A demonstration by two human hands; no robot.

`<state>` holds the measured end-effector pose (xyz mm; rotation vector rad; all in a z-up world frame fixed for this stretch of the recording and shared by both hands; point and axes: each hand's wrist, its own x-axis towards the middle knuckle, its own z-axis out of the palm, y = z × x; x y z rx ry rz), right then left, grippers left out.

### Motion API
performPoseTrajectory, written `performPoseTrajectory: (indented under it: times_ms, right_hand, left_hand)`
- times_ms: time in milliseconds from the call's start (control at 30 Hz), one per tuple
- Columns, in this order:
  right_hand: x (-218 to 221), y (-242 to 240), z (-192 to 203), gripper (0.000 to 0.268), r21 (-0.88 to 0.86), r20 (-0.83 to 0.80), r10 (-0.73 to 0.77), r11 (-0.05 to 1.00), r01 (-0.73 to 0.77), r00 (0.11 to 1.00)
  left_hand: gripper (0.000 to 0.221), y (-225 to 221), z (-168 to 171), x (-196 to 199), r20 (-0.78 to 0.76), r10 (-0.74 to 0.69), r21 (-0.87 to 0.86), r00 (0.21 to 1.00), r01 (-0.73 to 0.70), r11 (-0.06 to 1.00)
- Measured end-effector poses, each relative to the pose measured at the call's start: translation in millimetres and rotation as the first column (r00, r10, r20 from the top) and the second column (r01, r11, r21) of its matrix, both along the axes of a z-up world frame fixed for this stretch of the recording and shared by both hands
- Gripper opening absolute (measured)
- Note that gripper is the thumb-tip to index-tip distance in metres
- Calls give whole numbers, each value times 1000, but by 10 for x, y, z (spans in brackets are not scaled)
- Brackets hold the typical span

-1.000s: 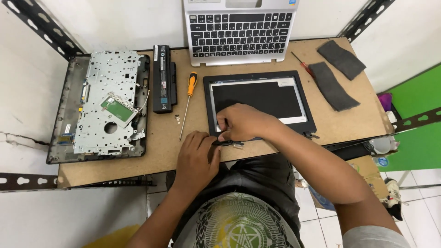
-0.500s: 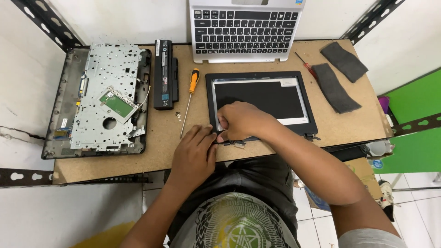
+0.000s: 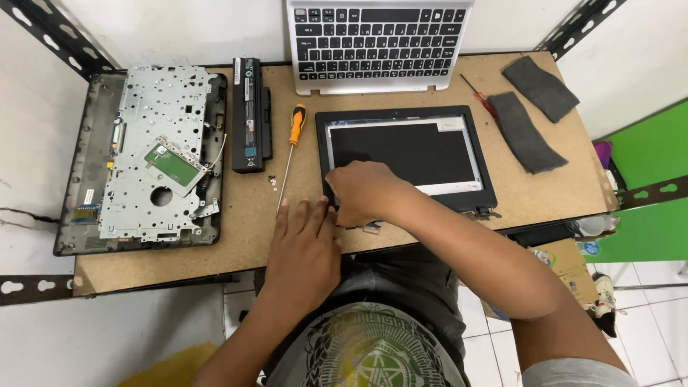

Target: Assembling a laptop screen bezel onto the display panel assembly using hands and a screwdriver.

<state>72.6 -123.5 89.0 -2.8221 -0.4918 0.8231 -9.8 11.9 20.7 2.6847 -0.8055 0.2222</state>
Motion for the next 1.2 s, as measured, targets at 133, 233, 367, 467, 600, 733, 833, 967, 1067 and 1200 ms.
performPoseTrajectory:
  times_ms: [133,233,367,467,600,733,833,967,1067,1200]
  right_hand:
    - [30,41,-87,17,10,19,11,1000,-11,1000]
    - [14,7,-54,14,0,44,23,1000,-23,999]
    - [-41,-74,-22,17,89,-51,81,993,-77,995]
    - [-26,-73,-131,14,102,-24,81,992,-78,996]
    - [-11,-75,-191,10,102,0,66,993,-65,998]
    - [16,-44,-195,16,85,6,51,995,-52,999]
    - [39,-47,-388,24,32,7,75,997,-75,997]
    - [-9,-64,-256,22,87,-6,48,995,-47,999]
    - [-10,-115,-119,23,173,-50,17,985,-9,999]
    - [-1,-209,-9,18,316,-150,-70,942,115,986]
  left_hand:
    - [39,16,47,24,50,-16,22,999,15,1000]
    - [36,7,59,103,76,-41,13,996,40,999]
    - [32,52,123,155,-16,-59,-9,998,59,998]
    - [33,68,139,164,-75,-46,-9,996,45,999]
    - [33,77,174,165,-167,-39,-45,985,31,999]
    - [33,102,214,221,-178,-68,-78,982,54,995]
    - [34,99,165,257,-199,-96,-96,975,78,992]
    - [31,59,156,268,-165,-119,-130,979,98,987]
    - [31,50,72,266,-90,-107,-121,990,95,988]
    - [38,52,44,181,-40,-66,1,997,66,998]
